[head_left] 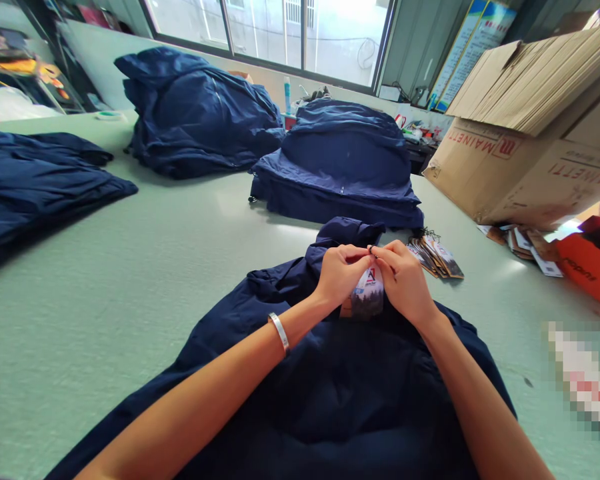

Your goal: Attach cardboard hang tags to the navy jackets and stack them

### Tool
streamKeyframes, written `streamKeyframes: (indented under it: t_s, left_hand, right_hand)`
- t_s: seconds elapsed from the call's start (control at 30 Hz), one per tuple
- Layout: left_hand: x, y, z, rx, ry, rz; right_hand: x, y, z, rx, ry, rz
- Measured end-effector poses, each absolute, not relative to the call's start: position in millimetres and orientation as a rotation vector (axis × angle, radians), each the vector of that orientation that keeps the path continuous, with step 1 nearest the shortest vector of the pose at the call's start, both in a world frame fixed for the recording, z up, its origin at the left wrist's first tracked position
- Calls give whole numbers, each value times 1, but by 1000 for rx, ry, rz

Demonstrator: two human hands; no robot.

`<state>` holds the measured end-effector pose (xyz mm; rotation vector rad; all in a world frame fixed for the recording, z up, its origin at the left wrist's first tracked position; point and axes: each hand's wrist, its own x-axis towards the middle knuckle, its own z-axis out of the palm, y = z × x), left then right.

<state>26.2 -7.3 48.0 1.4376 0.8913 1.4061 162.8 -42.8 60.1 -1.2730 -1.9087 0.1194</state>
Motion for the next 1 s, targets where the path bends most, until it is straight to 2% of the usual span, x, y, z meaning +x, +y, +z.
streamKeyframes:
  t_s: [0.4,0.57,0.7,1.0]
  left_hand:
    - [26,-9,48,1204,851,1319]
    - [26,-9,47,1156,840,1285]
    - [27,-7,44,1284,894,1359]
    - [25,-8,41,1658,988,1506]
  right_hand:
    - [162,-43,59,-1269,-1876,140]
    - [160,-44,60,-1306,-1660,251]
    - [160,-43,61,-1342,-1452,394]
    - [160,-45,65,-1502,-1475,277]
